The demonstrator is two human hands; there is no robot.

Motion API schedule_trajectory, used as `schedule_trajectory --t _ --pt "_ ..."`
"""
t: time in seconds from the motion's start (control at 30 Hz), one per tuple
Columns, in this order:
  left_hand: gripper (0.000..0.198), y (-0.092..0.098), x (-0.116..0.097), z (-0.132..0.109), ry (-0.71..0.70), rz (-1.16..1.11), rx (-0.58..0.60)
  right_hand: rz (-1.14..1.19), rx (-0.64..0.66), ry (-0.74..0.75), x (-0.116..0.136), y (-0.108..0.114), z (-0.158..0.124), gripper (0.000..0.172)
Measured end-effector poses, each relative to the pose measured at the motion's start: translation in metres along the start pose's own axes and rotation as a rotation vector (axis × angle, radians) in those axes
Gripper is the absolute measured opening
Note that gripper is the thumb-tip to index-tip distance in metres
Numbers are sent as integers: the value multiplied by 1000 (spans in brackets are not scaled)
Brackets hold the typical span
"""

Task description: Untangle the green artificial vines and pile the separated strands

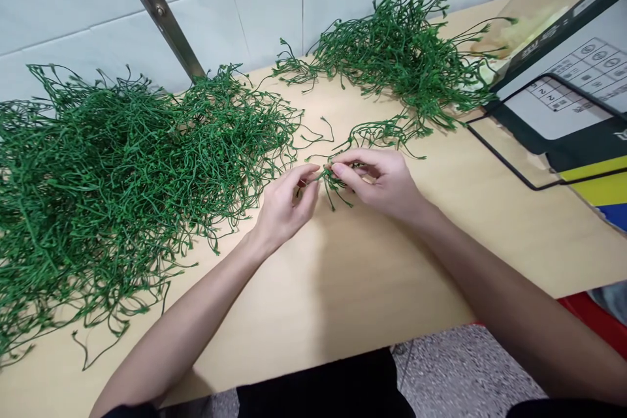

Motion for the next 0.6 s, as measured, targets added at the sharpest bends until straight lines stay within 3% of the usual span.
schedule_trajectory --t 0.23,0.47,0.6 --pt "14 2 -3 3 -102 40 14 14 38 6 -4 1 0 18" --pt "14 2 -3 3 -183 63 70 27 139 12 -1 2 1 13" --pt "14 0 -1 4 -160 121 122 27 160 42 2 3 2 10"
Point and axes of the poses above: each hand's wrist, its own z-axis towards the middle knuckle, its own y-axis out of the back of the hand, x = y × z, the point moved 2 cm from there along z, towards the middle knuckle, and after that the axes turned 10 degrees about -z, right-handed, at the moved point
